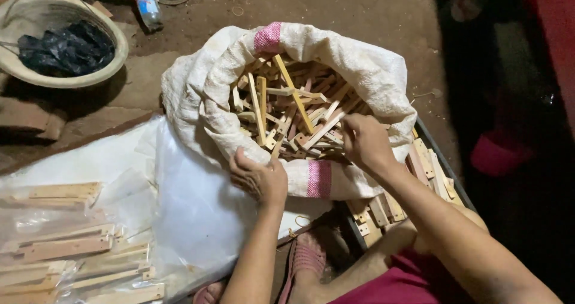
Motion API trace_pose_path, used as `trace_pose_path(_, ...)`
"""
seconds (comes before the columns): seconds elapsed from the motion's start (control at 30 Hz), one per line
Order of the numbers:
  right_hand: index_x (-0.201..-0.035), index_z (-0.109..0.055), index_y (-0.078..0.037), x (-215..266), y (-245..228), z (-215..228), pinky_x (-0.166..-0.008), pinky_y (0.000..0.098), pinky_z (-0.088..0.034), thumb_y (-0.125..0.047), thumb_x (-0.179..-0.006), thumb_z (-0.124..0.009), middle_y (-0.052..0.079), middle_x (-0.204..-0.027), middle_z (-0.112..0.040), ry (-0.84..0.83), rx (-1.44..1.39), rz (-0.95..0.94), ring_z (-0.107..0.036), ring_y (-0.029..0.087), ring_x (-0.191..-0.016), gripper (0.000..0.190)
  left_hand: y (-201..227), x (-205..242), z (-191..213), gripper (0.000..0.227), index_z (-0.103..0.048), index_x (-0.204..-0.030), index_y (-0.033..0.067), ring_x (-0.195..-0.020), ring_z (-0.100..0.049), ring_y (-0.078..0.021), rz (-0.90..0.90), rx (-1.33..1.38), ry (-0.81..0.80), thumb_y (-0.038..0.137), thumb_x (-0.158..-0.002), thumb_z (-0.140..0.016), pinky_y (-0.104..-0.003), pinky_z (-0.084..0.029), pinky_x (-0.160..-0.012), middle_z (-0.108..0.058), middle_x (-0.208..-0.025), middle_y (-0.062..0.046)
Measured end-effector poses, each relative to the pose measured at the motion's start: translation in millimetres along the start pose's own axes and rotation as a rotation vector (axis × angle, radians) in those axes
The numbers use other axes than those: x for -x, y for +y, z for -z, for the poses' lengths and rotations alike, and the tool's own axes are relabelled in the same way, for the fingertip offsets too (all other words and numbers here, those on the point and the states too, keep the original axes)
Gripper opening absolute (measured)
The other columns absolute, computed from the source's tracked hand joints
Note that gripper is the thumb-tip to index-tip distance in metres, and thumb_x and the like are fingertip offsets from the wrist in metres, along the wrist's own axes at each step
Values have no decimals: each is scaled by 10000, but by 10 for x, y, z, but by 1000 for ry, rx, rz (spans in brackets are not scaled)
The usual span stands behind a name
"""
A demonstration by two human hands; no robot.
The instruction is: The person picks up wooden slats from a large bag and places them into plastic bags by hand.
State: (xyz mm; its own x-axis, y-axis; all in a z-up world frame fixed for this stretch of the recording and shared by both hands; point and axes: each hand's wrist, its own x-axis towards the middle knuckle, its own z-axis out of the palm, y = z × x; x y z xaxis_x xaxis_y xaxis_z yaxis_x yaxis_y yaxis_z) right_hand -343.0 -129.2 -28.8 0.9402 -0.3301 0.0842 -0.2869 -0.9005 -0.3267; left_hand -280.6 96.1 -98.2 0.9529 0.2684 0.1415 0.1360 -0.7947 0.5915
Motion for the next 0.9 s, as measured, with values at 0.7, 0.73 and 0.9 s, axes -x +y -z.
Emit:
trace_pose_path(0.7, -1100, -759, -243, -1382, 802, 307, -928, 529, -562, -201, -863, -647, 129, -1001, -757, -100, -77, -253, -698, 391, -1053, 265, 2166, -2128, -1417, 574, -345, -1553, 154, -1418, -416, -344, -910, -218, -840, 402, -1037, -391, -570, -303, -1194, -476, -1505, -127)
trace_pose_path(0.73, -1044, -683, -152, -1237, 594, 476, -787, 448, -514, -69, -817, -627, 90, -887, -684, -99, -153, -7, -629, 312, -868, 248, 2185, -2103, -1287, 579, -360, -1546, 122, -1424, -404, -337, -868, -154, -828, 386, -1032, -373, -555, -277, -1195, -461, -1531, -130)
trace_pose_path(0.9, -1449, -513, 7, -757, 808, 222, -1064, 416, -383, -312, -1011, -533, 116, -1158, -591, -70, 258, 499, -556, 283, -1133, 542, 1992, -2103, -1153, 626, -401, -1519, 34, -1434, -386, -329, -839, -81, -800, 400, -1011, -379, -517, -224, -1209, -435, -1571, -142)
